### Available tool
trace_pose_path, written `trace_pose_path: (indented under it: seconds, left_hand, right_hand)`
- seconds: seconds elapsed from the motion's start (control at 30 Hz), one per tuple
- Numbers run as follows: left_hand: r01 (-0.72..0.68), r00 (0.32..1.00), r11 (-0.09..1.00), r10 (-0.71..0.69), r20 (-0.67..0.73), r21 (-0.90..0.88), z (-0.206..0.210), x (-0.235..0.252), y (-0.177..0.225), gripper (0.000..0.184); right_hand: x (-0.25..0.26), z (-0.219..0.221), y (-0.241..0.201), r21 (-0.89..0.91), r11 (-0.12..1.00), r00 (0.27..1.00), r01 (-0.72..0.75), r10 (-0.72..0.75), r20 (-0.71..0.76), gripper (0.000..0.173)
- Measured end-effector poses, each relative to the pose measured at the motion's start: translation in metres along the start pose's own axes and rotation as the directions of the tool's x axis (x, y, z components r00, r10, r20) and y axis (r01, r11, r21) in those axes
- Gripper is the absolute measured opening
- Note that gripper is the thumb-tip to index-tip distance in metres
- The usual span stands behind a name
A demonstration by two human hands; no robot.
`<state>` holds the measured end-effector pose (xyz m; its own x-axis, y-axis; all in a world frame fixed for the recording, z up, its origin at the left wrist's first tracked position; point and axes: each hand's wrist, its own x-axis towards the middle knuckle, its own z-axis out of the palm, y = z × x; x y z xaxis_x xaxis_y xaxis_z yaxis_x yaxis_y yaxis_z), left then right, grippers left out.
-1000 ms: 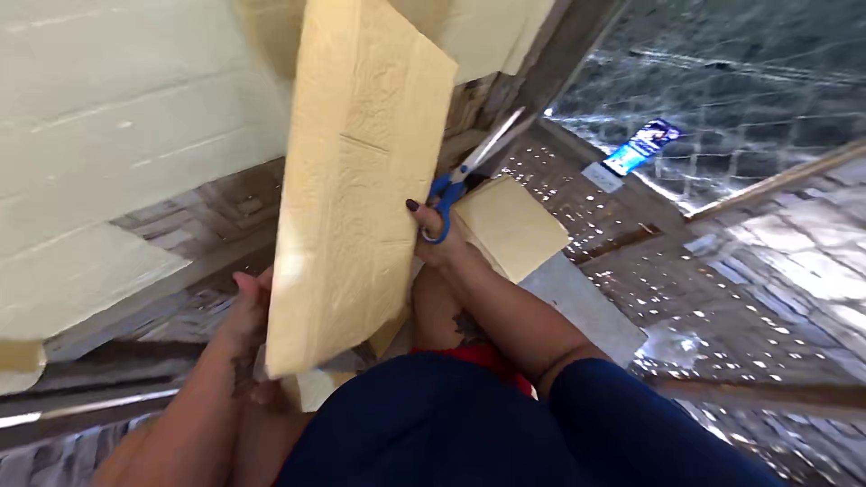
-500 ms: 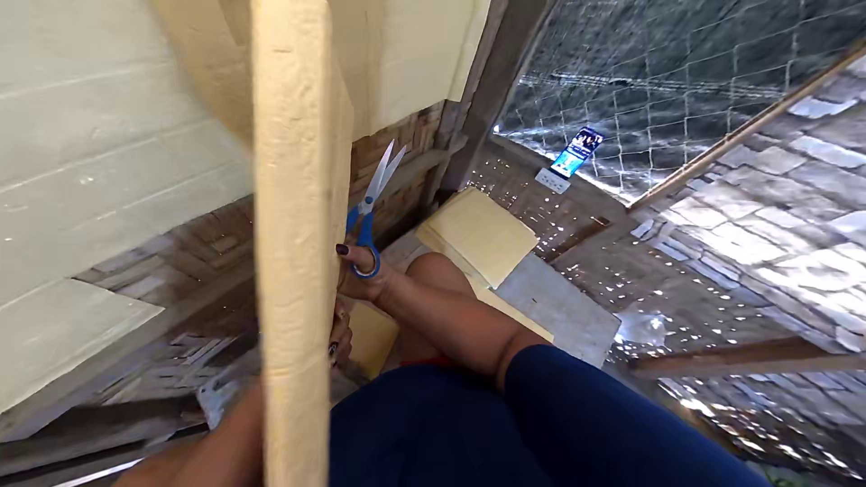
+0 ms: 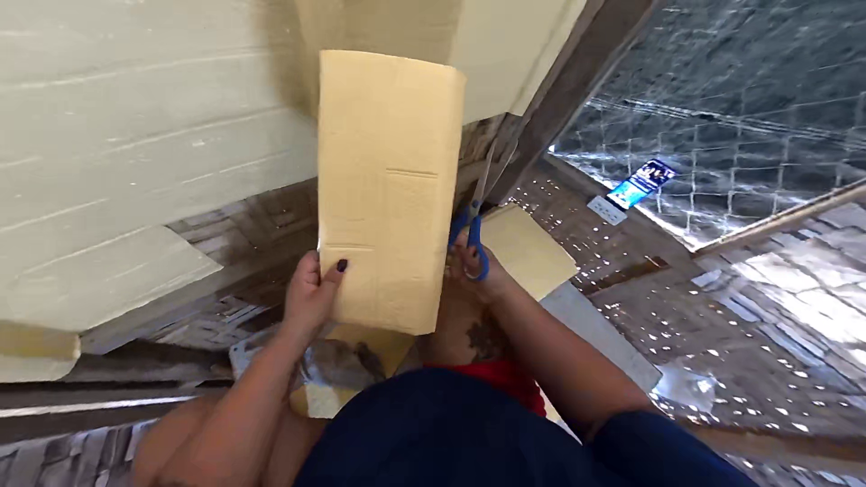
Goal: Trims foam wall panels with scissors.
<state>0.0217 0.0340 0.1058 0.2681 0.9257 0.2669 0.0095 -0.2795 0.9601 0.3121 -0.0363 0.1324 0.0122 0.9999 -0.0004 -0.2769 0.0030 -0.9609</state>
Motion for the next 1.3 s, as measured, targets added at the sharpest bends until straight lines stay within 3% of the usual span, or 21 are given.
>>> trace_pose_path:
  seconds: [0.03,0.13,0.23,0.4,0.73,0.83,0.93,1.0,1.13,1.3]
  left_hand:
    - [0.0,1.0,1.0,0.0,0.002,0.027,0.003,-0.001,0.0,0.027]
    - [-0.023,1.0,0.998,0.023,-0.002,0.064,0.01,-0.007,0.002,0.03]
    - [-0.1,0.995,0.994,0.1,0.001,0.034,0.014,-0.01,0.001,0.031]
    - [-0.095,0.995,0.995,0.094,-0.018,-0.015,0.013,-0.007,-0.002,0.023]
    - [-0.055,0.998,0.997,0.055,0.006,-0.045,0.014,-0.004,-0.005,0.024]
    - [0.027,0.998,0.999,-0.025,0.05,-0.04,0.014,-0.011,0.001,0.036]
    - [0.118,0.977,0.992,-0.106,0.183,-0.055,0.014,-0.014,0.011,0.064]
    - [0.173,0.95,0.985,-0.161,0.268,-0.02,0.013,-0.013,0.017,0.068]
    - [0.257,0.91,0.966,-0.245,0.333,0.009,0.007,-0.011,0.024,0.048]
    - [0.258,0.905,0.966,-0.231,0.358,-0.027,-0.001,-0.007,0.021,0.017]
  right_hand:
    - [-0.002,0.007,0.001,-0.073,0.997,0.997,-0.005,-0.001,-0.079,0.024]
    - [-0.008,0.029,0.001,-0.171,0.985,0.976,0.014,-0.05,-0.21,0.047]
    - [-0.006,0.037,-0.003,-0.14,0.99,0.973,0.007,-0.04,-0.229,0.056]
    - [-0.001,0.032,-0.002,-0.114,0.993,0.972,0.0,-0.027,-0.235,0.037]
    - [0.0,0.031,-0.005,-0.068,0.997,0.975,0.048,-0.061,-0.213,0.035]
    - [-0.001,0.029,-0.008,-0.17,0.985,0.958,0.042,-0.088,-0.274,0.032]
    - [0.0,0.02,-0.011,-0.217,0.976,0.934,0.019,-0.095,-0.344,0.039]
    - [0.002,0.016,-0.013,-0.202,0.979,0.917,0.027,-0.105,-0.385,0.04]
    - [0.003,0.01,-0.013,-0.2,0.979,0.897,0.037,-0.121,-0.426,0.037]
    - [0.006,0.009,-0.011,-0.208,0.978,0.89,0.023,-0.114,-0.441,0.035]
